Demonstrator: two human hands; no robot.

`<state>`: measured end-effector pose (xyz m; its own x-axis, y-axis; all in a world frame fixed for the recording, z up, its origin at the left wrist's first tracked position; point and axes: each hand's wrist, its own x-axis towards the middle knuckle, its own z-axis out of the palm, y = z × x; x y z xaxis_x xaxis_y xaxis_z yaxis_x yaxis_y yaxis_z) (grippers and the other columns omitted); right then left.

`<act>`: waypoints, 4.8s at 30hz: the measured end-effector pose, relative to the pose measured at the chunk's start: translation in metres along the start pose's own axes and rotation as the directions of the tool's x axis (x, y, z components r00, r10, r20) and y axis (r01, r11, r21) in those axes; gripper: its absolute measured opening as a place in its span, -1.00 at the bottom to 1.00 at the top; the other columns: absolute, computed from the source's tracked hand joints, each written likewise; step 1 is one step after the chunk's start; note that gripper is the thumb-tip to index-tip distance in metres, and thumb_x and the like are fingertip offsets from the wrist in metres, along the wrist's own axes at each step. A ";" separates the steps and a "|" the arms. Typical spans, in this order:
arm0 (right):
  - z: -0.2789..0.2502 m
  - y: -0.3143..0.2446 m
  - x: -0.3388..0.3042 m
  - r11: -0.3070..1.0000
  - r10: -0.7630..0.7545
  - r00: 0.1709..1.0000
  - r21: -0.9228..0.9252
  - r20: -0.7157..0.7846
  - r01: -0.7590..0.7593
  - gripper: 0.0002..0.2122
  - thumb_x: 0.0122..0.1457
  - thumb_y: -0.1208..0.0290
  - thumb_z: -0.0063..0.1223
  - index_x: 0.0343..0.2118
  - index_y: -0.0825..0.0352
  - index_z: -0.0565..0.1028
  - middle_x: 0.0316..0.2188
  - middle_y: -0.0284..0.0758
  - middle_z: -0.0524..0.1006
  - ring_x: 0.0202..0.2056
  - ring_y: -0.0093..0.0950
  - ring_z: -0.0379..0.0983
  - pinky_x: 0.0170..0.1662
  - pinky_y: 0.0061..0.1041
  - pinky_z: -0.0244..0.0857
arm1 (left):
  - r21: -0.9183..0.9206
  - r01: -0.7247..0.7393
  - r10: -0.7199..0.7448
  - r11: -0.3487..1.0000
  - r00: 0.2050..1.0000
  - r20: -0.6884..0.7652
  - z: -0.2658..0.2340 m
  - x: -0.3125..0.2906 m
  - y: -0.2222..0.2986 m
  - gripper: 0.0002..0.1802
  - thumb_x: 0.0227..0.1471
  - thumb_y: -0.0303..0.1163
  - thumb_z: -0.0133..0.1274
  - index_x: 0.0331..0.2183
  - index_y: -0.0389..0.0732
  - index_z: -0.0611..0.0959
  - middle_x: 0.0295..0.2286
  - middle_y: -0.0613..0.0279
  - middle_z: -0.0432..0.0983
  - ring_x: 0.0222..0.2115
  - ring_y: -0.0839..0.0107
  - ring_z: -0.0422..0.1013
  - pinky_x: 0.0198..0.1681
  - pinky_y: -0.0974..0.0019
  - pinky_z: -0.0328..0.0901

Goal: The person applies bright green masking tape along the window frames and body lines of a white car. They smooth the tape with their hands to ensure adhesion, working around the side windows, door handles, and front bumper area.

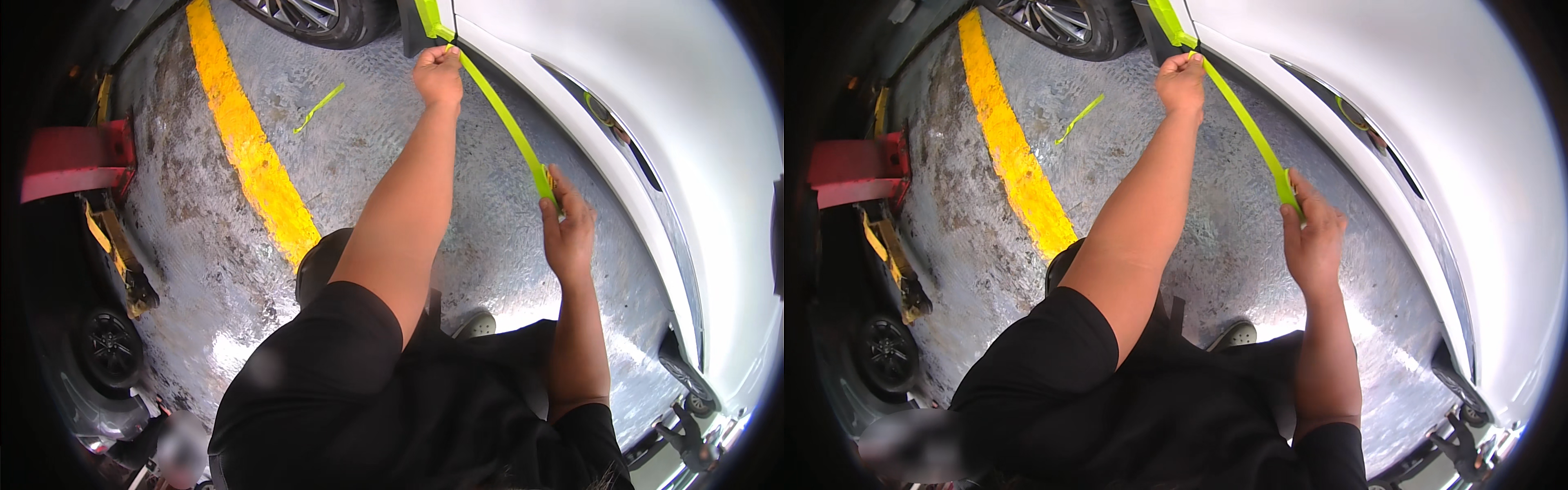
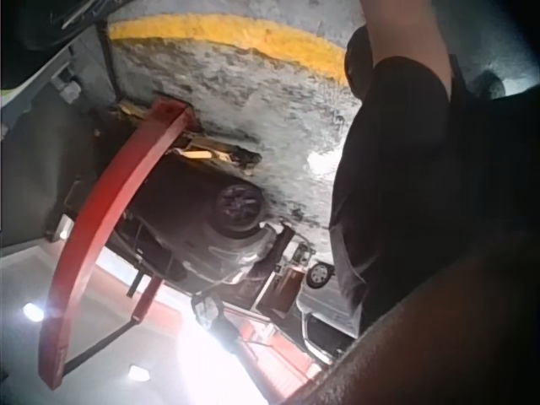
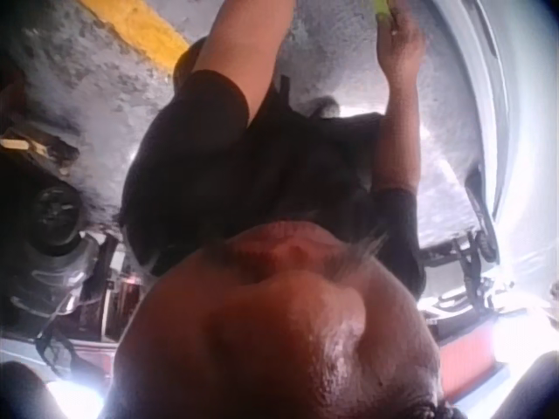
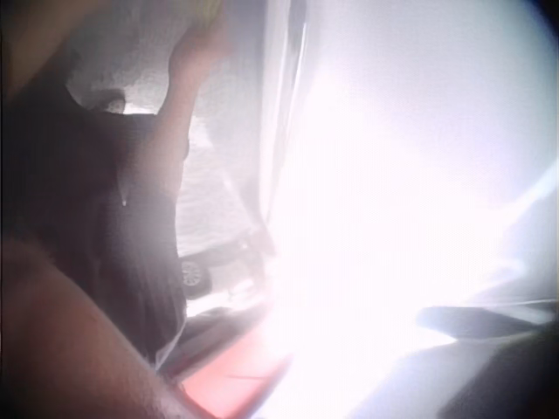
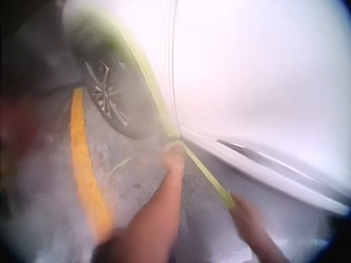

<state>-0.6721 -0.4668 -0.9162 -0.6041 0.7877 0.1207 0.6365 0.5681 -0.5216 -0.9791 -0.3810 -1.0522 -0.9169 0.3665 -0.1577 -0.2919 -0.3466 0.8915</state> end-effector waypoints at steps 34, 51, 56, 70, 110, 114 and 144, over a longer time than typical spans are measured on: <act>-0.040 -0.012 0.030 0.987 0.136 0.990 -0.076 -0.046 -0.139 -0.51 0.30 0.60 0.26 0.29 0.24 0.52 -0.03 -0.09 0.67 0.04 -0.24 0.68 0.18 -0.22 0.46 | 0.245 -0.165 0.167 0.955 0.986 0.015 0.010 0.015 0.011 -0.88 0.15 -0.47 0.38 -0.34 -0.33 0.78 -0.45 0.33 0.65 -0.45 0.58 0.46 -0.31 0.40 0.40; -0.044 -0.010 0.034 0.987 0.130 0.989 -0.090 -0.068 -0.136 -0.51 0.28 0.57 0.28 0.28 0.25 0.52 -0.08 -0.10 0.71 -0.04 -0.28 0.69 0.15 -0.23 0.46 | 0.158 -0.051 0.053 0.986 0.999 -0.012 0.014 0.009 0.019 -0.87 0.14 -0.49 0.39 -0.32 -0.35 0.77 -0.42 0.32 0.65 -0.43 0.57 0.47 -0.28 0.41 0.40; -0.045 -0.011 0.035 0.988 0.128 0.988 -0.075 -0.084 -0.135 -0.51 0.28 0.58 0.27 0.28 0.25 0.53 -0.16 -0.12 0.72 -0.09 -0.30 0.68 0.12 -0.26 0.47 | 0.179 -0.126 0.132 0.976 0.991 -0.021 0.014 0.009 0.013 -0.86 0.17 -0.46 0.36 -0.32 -0.30 0.71 -0.41 0.34 0.60 -0.41 0.56 0.45 -0.26 0.41 0.40; -0.039 -0.013 0.032 0.994 0.101 0.992 -0.042 -0.072 -0.105 -0.56 0.31 0.55 0.25 0.26 0.28 0.55 -0.17 -0.09 0.71 -0.07 -0.27 0.68 0.11 -0.23 0.48 | 0.456 -0.371 0.439 0.809 0.897 -0.048 0.016 -0.008 0.005 -0.90 0.07 -0.40 0.40 -0.31 -0.13 0.82 -0.28 0.26 0.62 -0.32 0.31 0.59 -0.19 0.23 0.50; -0.029 -0.079 0.010 0.974 0.222 0.939 -0.007 0.261 -0.228 -0.85 0.29 0.33 0.21 -0.30 0.31 0.56 -0.56 -0.17 0.59 -0.50 -0.15 0.59 -0.35 -0.19 0.40 | 0.377 -0.335 0.367 0.863 0.930 -0.012 0.010 0.009 0.012 -0.90 -0.04 -0.40 0.43 -0.39 -0.15 0.84 -0.33 0.27 0.64 -0.36 0.33 0.60 -0.19 0.23 0.50; -0.025 -0.096 0.011 0.968 0.186 0.936 0.106 0.299 -0.226 -0.86 0.28 0.36 0.21 -0.31 0.31 0.55 -0.56 -0.17 0.58 -0.50 -0.16 0.59 -0.34 -0.21 0.41 | 0.373 -0.310 0.333 0.874 0.943 0.003 0.004 0.011 0.012 -0.88 -0.02 -0.40 0.43 -0.35 -0.15 0.87 -0.34 0.28 0.64 -0.39 0.37 0.59 -0.22 0.25 0.49; -0.023 0.041 0.039 0.913 0.406 0.913 -0.051 0.034 -0.405 -0.76 0.32 0.21 0.21 -0.25 0.32 0.64 -0.47 -0.20 0.62 -0.42 -0.30 0.57 -0.25 -0.28 0.40 | 0.528 -0.375 0.442 0.762 0.897 -0.002 0.008 0.009 0.009 -0.84 -0.04 -0.26 0.42 -0.35 -0.06 0.87 -0.31 0.32 0.64 -0.33 0.34 0.58 -0.18 0.21 0.48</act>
<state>-0.6587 -0.4074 -0.9129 -0.3093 0.9419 -0.1308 0.8499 0.2121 -0.4823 -0.9878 -0.3744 -1.0424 -0.9520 0.1739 0.2520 0.2649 0.0549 0.9627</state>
